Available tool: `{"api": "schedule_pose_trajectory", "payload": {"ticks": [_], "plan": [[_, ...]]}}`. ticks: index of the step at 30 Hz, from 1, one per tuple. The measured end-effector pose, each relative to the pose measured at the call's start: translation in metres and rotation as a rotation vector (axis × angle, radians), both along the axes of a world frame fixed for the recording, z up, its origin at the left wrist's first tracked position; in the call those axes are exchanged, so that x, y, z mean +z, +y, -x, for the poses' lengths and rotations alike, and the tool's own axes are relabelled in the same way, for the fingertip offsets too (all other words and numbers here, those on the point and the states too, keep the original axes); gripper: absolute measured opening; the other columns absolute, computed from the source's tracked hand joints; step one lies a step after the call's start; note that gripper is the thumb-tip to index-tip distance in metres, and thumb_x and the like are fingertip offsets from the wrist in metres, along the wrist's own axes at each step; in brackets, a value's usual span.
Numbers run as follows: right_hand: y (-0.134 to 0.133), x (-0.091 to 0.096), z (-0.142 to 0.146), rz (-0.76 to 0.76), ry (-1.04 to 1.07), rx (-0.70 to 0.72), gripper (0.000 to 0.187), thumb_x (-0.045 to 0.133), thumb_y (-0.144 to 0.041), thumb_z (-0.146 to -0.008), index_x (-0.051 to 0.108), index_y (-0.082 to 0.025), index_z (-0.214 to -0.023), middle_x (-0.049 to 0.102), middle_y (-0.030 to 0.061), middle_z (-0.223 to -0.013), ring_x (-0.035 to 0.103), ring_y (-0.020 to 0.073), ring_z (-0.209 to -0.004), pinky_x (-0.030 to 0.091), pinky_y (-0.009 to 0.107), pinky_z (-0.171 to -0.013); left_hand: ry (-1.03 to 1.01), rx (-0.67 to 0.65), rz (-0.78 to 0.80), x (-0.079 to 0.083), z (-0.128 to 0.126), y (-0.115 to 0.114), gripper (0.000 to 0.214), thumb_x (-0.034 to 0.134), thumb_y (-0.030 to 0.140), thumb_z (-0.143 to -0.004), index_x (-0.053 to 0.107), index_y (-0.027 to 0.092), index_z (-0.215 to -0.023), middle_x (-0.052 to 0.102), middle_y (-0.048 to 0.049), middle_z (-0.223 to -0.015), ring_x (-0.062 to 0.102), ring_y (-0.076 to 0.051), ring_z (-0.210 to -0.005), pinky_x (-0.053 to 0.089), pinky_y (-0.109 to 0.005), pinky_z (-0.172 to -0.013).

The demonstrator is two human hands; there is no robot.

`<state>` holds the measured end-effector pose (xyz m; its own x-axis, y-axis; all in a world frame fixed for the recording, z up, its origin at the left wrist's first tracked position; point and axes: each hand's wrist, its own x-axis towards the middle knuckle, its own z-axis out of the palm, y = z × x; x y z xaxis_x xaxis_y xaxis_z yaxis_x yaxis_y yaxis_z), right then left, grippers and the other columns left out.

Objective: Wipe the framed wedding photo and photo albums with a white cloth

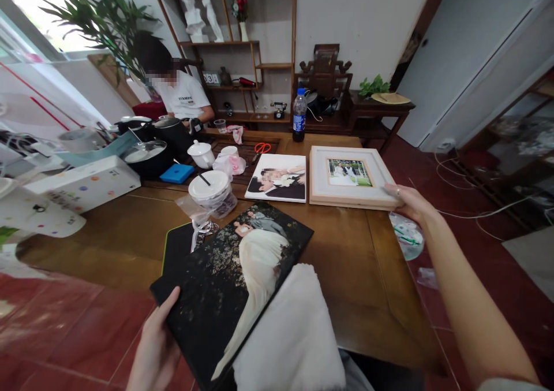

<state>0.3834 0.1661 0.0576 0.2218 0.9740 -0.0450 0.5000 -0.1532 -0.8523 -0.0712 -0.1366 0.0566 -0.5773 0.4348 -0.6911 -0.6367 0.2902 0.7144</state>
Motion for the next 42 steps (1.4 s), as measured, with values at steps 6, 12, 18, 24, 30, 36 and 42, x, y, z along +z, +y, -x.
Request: {"api": "schedule_pose_trajectory", "payload": {"ticks": [6,12,18,24,30,36,42], "plan": [[0.002,-0.007,0.008,0.112,0.342,-0.026,0.04,0.064,-0.031,-0.072,0.061,-0.013,-0.108,0.066,0.0106,-0.079,0.054,0.0158,-0.052,0.043,0.029,-0.046,0.039,-0.053,-0.022,0.003,-0.003,0.013,0.033,0.053,0.015,-0.083,0.059,0.013,-0.116,0.072,-0.0062,-0.076,0.069,-0.021,-0.067,0.057,-0.03,-0.069],[0.002,-0.001,0.016,0.078,0.327,0.011,0.036,0.066,-0.031,-0.071,0.063,-0.01,-0.1,0.06,0.0046,-0.058,0.052,0.016,-0.048,0.044,0.03,-0.047,0.045,-0.087,-0.019,0.013,-0.006,0.02,0.032,0.05,0.013,-0.084,0.06,0.012,-0.114,0.071,-0.0064,-0.072,0.069,-0.021,-0.066,0.057,-0.031,-0.067],[-0.006,0.01,0.029,-0.111,-0.025,-0.079,0.039,0.067,-0.03,-0.068,0.061,-0.011,-0.101,0.065,0.0147,-0.093,0.06,0.028,-0.092,0.048,0.041,-0.077,0.008,-0.144,-0.034,0.005,-0.005,0.027,0.03,0.052,0.014,-0.084,0.061,0.012,-0.112,0.072,-0.0072,-0.076,0.069,-0.02,-0.065,0.057,-0.029,-0.066],[-0.125,0.025,0.081,-0.573,-0.215,0.298,0.019,0.05,-0.029,-0.082,0.062,-0.026,-0.098,0.063,0.0073,-0.102,0.057,0.0221,-0.101,0.042,0.038,-0.092,0.0,-0.213,-0.05,-0.003,0.001,0.037,0.029,0.055,0.013,-0.083,0.061,0.013,-0.111,0.072,-0.0076,-0.078,0.069,-0.019,-0.062,0.057,-0.027,-0.061],[-0.258,0.005,0.132,0.07,-0.199,0.785,0.055,0.066,-0.045,-0.066,0.053,-0.038,-0.119,0.058,0.0089,-0.116,0.056,0.031,-0.105,0.045,0.047,-0.088,0.05,-0.299,-0.082,-0.008,0.003,0.041,0.026,0.059,0.016,-0.08,0.063,0.012,-0.106,0.071,-0.0087,-0.074,0.068,-0.019,-0.058,0.055,-0.025,-0.053],[-0.261,-0.019,0.144,0.24,0.083,0.575,0.068,0.06,-0.035,-0.069,0.03,-0.038,-0.13,0.061,0.0052,-0.097,0.063,0.0253,-0.087,0.05,0.044,-0.079,0.065,-0.322,-0.11,-0.014,0.005,0.043,0.026,0.06,0.017,-0.08,0.063,0.013,-0.106,0.071,-0.0083,-0.076,0.068,-0.019,-0.059,0.055,-0.025,-0.055],[-0.24,0.036,0.07,0.33,0.451,0.402,0.056,0.07,-0.038,-0.059,0.045,-0.047,-0.108,0.063,0.0037,-0.101,0.065,0.0253,-0.073,0.053,0.04,-0.061,0.052,-0.341,-0.119,-0.016,0.006,0.046,0.025,0.062,0.017,-0.079,0.063,0.015,-0.104,0.071,-0.0082,-0.077,0.067,-0.019,-0.055,0.055,-0.027,-0.053]]}}
